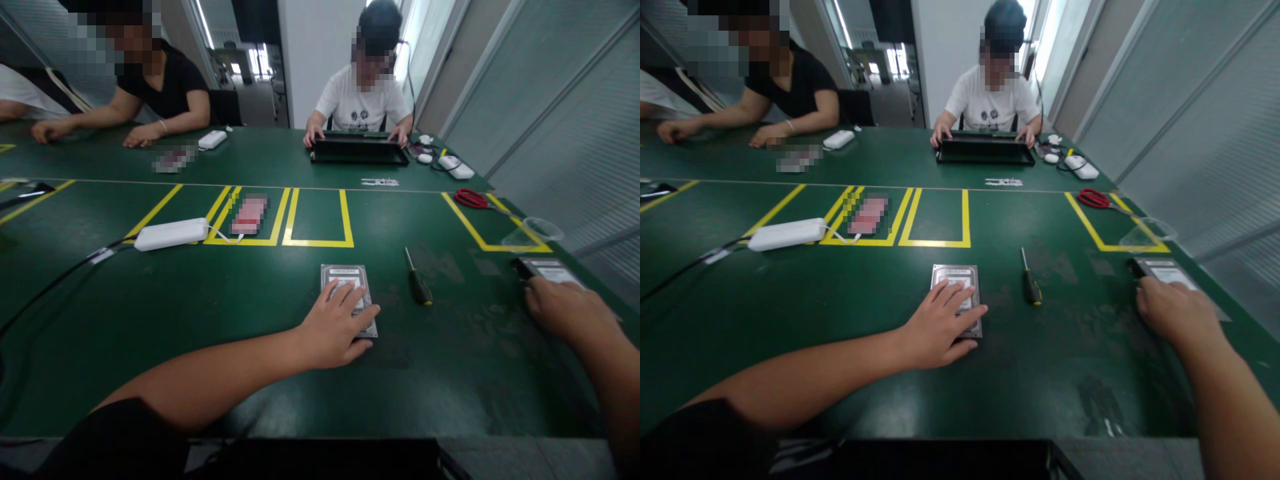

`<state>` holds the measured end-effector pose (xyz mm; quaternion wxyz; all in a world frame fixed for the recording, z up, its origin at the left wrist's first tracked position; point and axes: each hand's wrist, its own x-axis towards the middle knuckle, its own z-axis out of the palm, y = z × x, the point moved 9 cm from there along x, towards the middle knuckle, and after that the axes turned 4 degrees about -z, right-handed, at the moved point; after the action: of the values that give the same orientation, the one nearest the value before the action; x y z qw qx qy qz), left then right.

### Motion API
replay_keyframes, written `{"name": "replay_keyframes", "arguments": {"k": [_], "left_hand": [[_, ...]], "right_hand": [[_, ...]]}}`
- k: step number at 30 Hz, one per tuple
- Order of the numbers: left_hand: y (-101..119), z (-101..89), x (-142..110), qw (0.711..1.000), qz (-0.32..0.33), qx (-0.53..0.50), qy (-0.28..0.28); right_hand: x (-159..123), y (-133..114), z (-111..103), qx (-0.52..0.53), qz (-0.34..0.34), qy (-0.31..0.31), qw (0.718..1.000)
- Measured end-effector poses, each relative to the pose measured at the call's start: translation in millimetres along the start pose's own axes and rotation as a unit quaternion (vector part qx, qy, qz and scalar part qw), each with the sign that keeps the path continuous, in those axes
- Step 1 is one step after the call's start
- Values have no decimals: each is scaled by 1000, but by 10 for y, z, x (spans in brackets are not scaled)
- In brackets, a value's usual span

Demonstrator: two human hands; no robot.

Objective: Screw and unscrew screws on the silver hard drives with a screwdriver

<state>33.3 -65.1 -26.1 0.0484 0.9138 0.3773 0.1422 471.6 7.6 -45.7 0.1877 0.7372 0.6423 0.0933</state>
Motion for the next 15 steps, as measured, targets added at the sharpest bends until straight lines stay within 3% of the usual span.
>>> {"name": "replay_keyframes", "arguments": {"k": [5, 15], "left_hand": [[2, 2, 3, 1000, 0, 1, -3], [10, -7, 1, 1000, 3, 1, -1]], "right_hand": [[134, 18, 68, -22, 8, -69, 997], [234, -7, 133, 28, 23, -98, 995]]}}
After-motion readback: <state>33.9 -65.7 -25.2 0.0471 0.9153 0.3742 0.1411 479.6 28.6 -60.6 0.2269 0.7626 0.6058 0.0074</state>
